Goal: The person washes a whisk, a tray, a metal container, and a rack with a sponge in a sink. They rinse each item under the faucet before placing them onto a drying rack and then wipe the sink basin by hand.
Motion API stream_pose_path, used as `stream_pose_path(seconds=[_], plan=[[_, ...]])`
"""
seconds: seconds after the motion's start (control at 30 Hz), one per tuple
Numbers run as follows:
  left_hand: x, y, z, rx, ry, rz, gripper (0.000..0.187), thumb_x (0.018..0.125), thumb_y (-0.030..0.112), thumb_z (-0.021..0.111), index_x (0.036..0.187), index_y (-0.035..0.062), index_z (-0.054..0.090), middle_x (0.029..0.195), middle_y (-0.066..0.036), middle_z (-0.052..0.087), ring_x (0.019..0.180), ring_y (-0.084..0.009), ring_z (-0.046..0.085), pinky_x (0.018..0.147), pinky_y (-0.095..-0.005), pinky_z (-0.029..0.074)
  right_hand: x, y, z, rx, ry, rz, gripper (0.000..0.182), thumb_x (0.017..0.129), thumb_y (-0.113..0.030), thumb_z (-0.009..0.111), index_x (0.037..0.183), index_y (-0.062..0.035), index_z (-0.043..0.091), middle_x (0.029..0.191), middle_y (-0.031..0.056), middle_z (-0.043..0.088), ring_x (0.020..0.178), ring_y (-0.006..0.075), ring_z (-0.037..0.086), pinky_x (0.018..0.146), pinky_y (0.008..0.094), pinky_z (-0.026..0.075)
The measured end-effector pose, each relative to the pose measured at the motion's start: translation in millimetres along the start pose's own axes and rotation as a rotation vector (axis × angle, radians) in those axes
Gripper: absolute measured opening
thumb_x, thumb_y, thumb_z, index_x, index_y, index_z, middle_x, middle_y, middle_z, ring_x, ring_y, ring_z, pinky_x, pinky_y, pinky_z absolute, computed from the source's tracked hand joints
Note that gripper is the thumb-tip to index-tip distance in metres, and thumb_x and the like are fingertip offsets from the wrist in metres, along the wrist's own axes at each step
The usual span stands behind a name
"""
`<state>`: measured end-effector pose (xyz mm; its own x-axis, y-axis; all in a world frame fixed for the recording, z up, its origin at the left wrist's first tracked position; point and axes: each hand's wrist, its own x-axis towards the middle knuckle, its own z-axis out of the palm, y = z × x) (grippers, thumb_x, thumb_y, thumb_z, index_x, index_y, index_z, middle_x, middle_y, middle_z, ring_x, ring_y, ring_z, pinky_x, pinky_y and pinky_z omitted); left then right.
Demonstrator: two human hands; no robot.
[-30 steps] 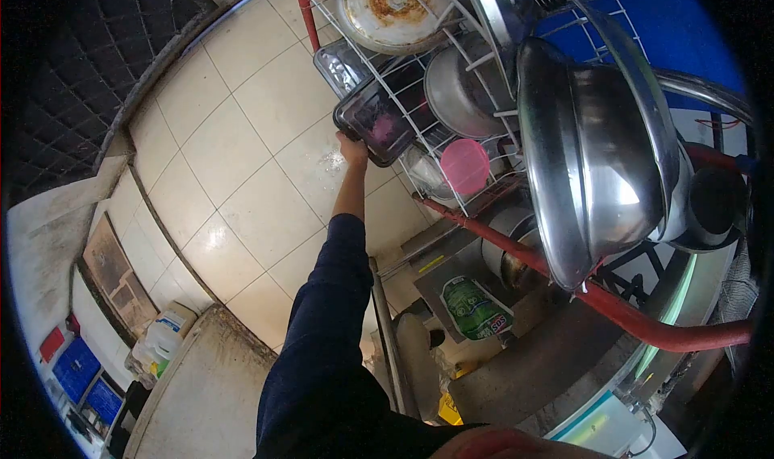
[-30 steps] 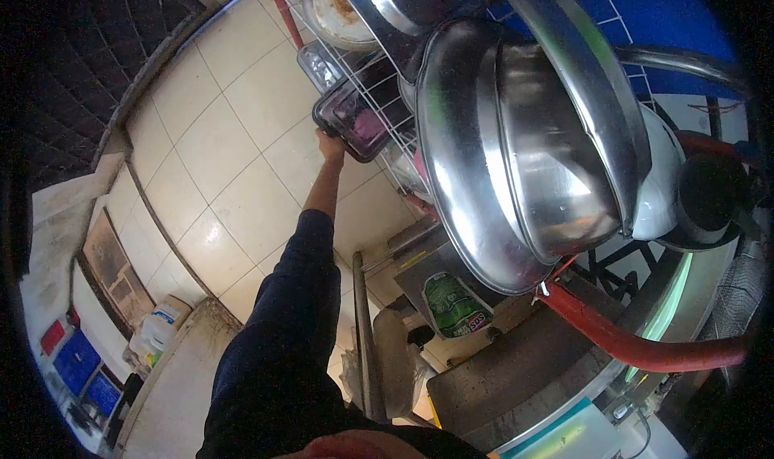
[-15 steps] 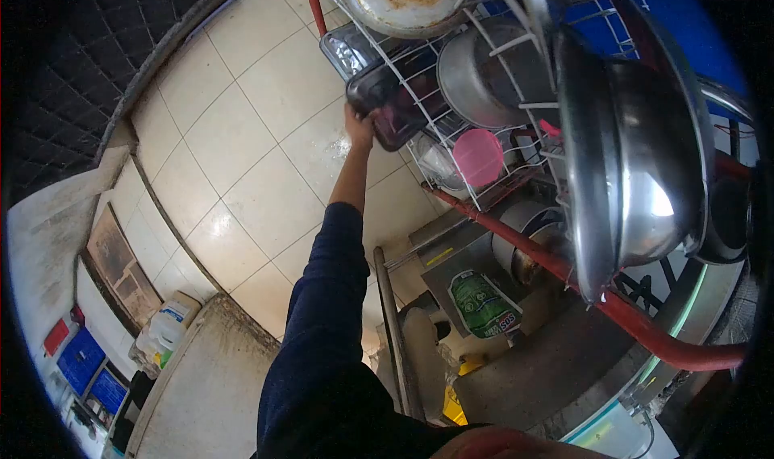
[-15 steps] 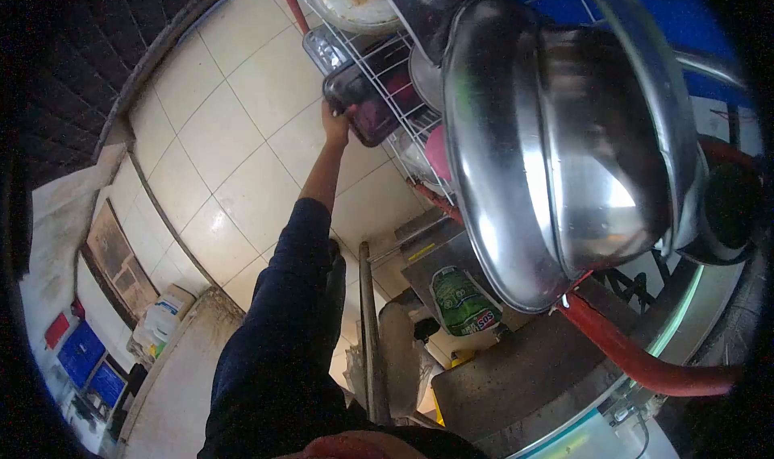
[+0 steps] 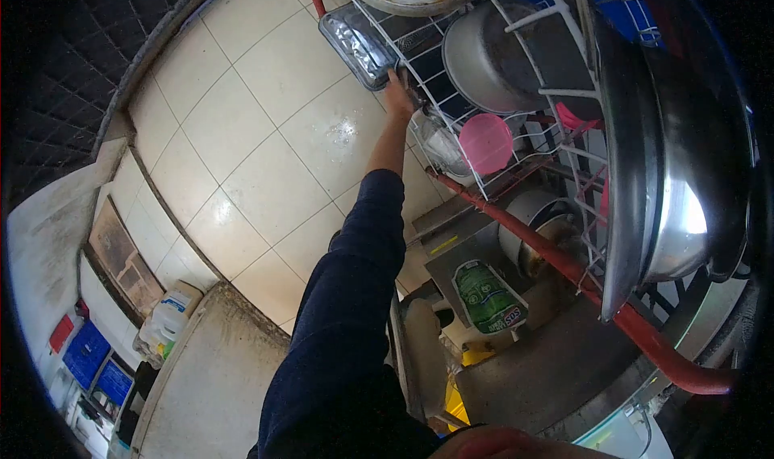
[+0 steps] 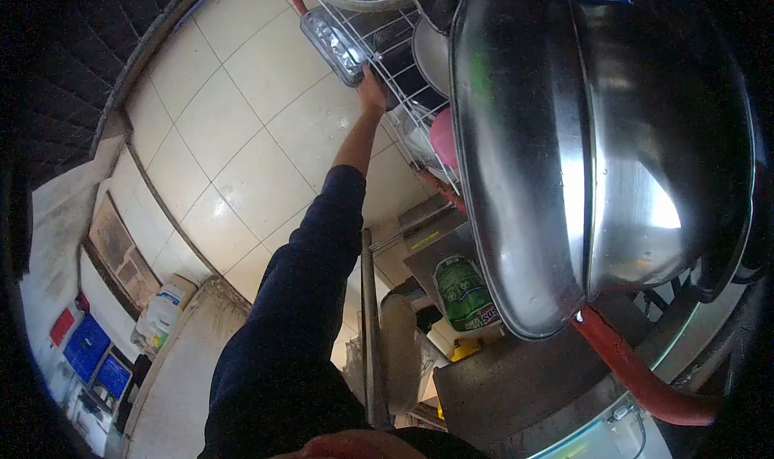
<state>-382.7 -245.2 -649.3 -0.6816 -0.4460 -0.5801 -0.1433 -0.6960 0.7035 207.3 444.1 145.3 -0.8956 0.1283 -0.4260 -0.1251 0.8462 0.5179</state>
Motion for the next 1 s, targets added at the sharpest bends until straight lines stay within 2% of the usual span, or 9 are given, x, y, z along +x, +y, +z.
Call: stream_pose_path(seconds=[0.17, 0.3, 0.43, 0.53, 0.6, 0.67, 0.77, 0.87, 1.0], plan=[[12, -2, -22, 1.161, -0.084, 0.295, 0.03, 0.088, 0.016, 0.04, 0.113, 0.0004, 0.043, 0.088, -0.022, 0.061, 0.084, -0.0372, 0.059, 0.072, -0.0427, 0.047, -5, -6, 6, 0.015, 0.039, 0.012, 0.039, 0.083, -0.024, 0.059, 0.112, -0.0003, 0.053, 0.115, 0.0181, 0.055, 0.113, 0.0339, 0.047, 0.091, 0.0516, 0.038], [7, 10, -53, 1.048, -0.116, 0.34, 0.027, 0.072, 0.008, 0.052, 0.098, 0.0006, 0.047, 0.089, -0.022, 0.059, 0.088, -0.039, 0.058, 0.075, -0.0471, 0.046, -16, -13, 9, 0.036, 0.055, 0.019, 0.039, 0.082, -0.024, 0.06, 0.113, -0.0005, 0.053, 0.116, 0.0179, 0.055, 0.113, 0.0335, 0.047, 0.091, 0.0517, 0.038], [-17, -1, -142, 1.385, -0.389, 0.36, 0.016, 0.078, 0.015, 0.051, 0.079, -0.0002, 0.057, 0.085, -0.018, 0.06, 0.083, -0.0347, 0.059, 0.073, -0.0429, 0.047, -17, -12, 23, 0.076, 0.118, 0.015, 0.04, 0.082, -0.024, 0.061, 0.114, -0.0007, 0.052, 0.117, 0.0178, 0.055, 0.113, 0.0332, 0.047, 0.091, 0.0518, 0.038], [-87, 9, -219, 1.063, -0.467, 0.141, 0.03, 0.089, 0.028, 0.045, 0.082, 0.0025, 0.06, 0.08, -0.014, 0.062, 0.076, -0.026, 0.061, 0.07, -0.0368, 0.049, -18, 3, 45, 0.112, 0.209, 0.017, 0.041, 0.082, -0.024, 0.062, 0.114, -0.0009, 0.052, 0.117, 0.0177, 0.055, 0.114, 0.0329, 0.047, 0.091, 0.0518, 0.038], [-189, 95, -195, 0.787, -0.238, -0.208, 0.012, 0.087, 0.012, 0.052, 0.089, 0.0011, 0.056, 0.082, -0.008, 0.062, 0.069, -0.0166, 0.061, 0.066, -0.0272, 0.052, -37, 36, 90, 0.136, 0.27, 0.025, 0.041, 0.082, -0.024, 0.062, 0.114, -0.0009, 0.052, 0.117, 0.0176, 0.055, 0.114, 0.0328, 0.047, 0.091, 0.0518, 0.038], [-273, 171, -178, 0.764, -0.285, -0.134, 0.011, 0.088, 0.008, 0.048, 0.092, -0.0003, 0.054, 0.083, -0.008, 0.061, 0.073, -0.0175, 0.061, 0.069, -0.0278, 0.052, -50, 49, 115, 1.265, 0.249, 0.691, 0.074, 0.076, -0.028, 0.069, 0.132, -0.0037, 0.028, 0.14, 0.0159, 0.03, 0.117, 0.0345, 0.043, 0.096, 0.0556, 0.036], [-382, 289, -142, 0.796, -0.312, 0.273, 0.018, 0.086, -0.007, 0.039, 0.095, 0.0, 0.053, 0.087, -0.008, 0.06, 0.086, -0.0177, 0.06, 0.075, -0.0295, 0.048, -16, 20, 77, 1.902, 0.415, 0.896, 0.043, 0.088, -0.02, 0.049, 0.13, -0.0132, 0.044, 0.133, 0.0081, 0.039, 0.121, 0.0222, 0.038, 0.093, 0.0368, 0.04], [-534, 400, -35, 0.904, -0.064, 0.842, 0.01, 0.088, -0.003, 0.04, 0.09, 0.0005, 0.05, 0.083, -0.007, 0.055, 0.074, -0.0142, 0.052, 0.069, -0.027, 0.044, -14, -18, 50, 1.523, 0.479, 0.677, 0.045, 0.087, -0.017, 0.054, 0.13, -0.0131, 0.043, 0.134, 0.0032, 0.039, 0.122, 0.0216, 0.038, 0.097, 0.0371, 0.036], [-706, 426, 81, 0.755, -0.583, 0.829, 0.007, 0.088, 0.0, 0.042, 0.086, -0.0007, 0.049, 0.08, -0.008, 0.052, 0.067, -0.0124, 0.049, 0.06, -0.0263, 0.042, -1, -37, 9, 2.039, 0.549, 0.665, 0.038, 0.084, -0.011, 0.059, 0.12, -0.0078, 0.053, 0.102, -0.0008, 0.054, 0.089, 0.0094, 0.052, 0.077, 0.0231, 0.042]])
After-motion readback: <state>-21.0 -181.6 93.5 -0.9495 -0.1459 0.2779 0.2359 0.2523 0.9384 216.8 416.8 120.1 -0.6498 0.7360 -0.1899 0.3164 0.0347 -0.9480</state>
